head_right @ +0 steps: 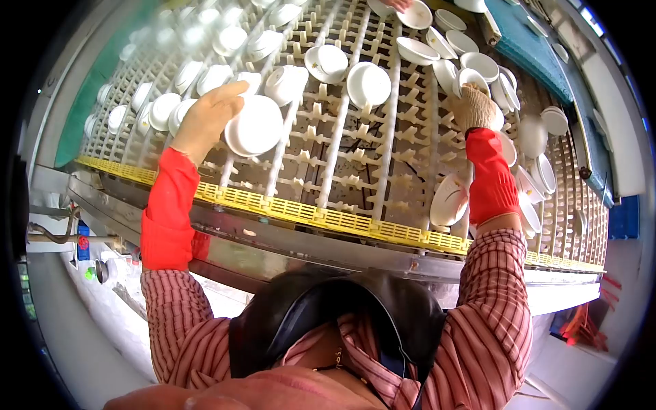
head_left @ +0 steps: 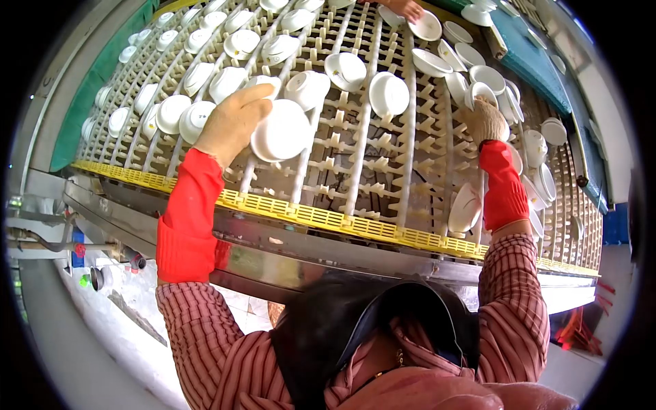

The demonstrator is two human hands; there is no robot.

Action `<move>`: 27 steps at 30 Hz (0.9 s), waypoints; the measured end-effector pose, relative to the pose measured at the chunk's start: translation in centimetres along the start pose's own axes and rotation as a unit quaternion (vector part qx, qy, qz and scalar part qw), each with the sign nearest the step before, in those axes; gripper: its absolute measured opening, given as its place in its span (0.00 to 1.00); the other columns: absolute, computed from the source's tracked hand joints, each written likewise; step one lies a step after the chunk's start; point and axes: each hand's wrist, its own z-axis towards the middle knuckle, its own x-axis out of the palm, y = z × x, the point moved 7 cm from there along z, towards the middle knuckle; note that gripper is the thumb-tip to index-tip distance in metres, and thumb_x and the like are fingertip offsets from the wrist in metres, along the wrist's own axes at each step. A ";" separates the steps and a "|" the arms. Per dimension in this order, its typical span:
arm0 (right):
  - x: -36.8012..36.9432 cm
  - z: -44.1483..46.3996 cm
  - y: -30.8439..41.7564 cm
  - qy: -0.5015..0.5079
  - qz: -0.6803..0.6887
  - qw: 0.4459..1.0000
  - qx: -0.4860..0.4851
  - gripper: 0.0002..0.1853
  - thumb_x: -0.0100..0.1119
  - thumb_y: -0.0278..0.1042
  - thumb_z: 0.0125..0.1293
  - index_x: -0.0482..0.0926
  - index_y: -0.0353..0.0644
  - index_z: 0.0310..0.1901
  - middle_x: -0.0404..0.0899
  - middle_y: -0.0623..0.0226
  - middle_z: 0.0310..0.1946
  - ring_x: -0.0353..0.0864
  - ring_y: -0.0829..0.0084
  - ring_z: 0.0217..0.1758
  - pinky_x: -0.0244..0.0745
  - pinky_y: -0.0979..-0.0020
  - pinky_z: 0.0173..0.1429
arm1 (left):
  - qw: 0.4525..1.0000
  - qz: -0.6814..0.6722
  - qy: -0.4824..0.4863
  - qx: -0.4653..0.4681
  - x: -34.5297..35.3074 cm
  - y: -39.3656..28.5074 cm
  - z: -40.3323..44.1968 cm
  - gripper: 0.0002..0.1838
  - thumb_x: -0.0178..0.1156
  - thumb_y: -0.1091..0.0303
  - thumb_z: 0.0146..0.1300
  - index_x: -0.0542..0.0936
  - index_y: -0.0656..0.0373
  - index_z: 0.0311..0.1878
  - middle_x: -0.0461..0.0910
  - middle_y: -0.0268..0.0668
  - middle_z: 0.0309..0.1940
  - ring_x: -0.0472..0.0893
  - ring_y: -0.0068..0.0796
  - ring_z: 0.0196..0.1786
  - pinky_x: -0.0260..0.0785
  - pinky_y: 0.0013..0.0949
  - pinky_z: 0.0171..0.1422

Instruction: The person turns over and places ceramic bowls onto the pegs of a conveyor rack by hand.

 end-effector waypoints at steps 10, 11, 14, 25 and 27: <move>-4.3 -5.6 10.2 0.207 0.628 0.745 0.084 0.42 0.74 0.65 0.73 0.82 0.29 0.68 0.90 0.43 0.53 0.95 0.56 0.47 0.95 0.65 0.47 | 0.958 0.232 -0.045 0.160 5.1 -4.9 -0.6 0.31 0.72 0.52 0.73 0.83 0.67 0.69 0.87 0.51 0.63 0.87 0.51 0.65 0.77 0.45 0.72; -4.4 -6.6 12.1 0.241 0.622 0.735 0.120 0.42 0.75 0.62 0.74 0.78 0.28 0.70 0.88 0.42 0.57 0.95 0.55 0.46 0.97 0.63 0.46 | 0.952 0.233 -0.059 0.189 5.9 -4.9 -0.8 0.32 0.73 0.49 0.72 0.84 0.66 0.69 0.87 0.49 0.61 0.87 0.52 0.63 0.78 0.46 0.70; -2.3 -6.2 16.5 0.301 0.482 0.818 -0.090 0.38 0.73 0.56 0.77 0.75 0.34 0.74 0.92 0.49 0.50 0.95 0.59 0.49 0.94 0.64 0.51 | 0.911 0.273 -0.062 0.303 7.7 -7.7 -1.8 0.42 0.75 0.39 0.68 0.81 0.68 0.69 0.84 0.53 0.65 0.85 0.52 0.65 0.78 0.53 0.72; -3.3 5.3 15.7 -0.136 0.193 0.955 -0.177 0.32 0.59 0.67 0.75 0.86 0.44 0.60 0.92 0.51 0.48 0.92 0.49 0.52 0.85 0.49 0.58 | 0.830 0.263 0.090 0.484 16.0 -13.8 -6.8 0.21 0.77 0.53 0.57 0.88 0.60 0.45 0.89 0.44 0.51 0.88 0.44 0.59 0.69 0.49 0.84; -1.0 7.4 12.7 -0.030 0.094 0.985 -0.144 0.29 0.60 0.60 0.75 0.82 0.49 0.68 0.89 0.50 0.61 0.90 0.46 0.60 0.85 0.50 0.65 | 0.833 0.261 0.073 0.483 16.7 -12.9 -5.7 0.18 0.76 0.52 0.58 0.89 0.58 0.40 0.89 0.41 0.43 0.88 0.42 0.55 0.70 0.49 0.82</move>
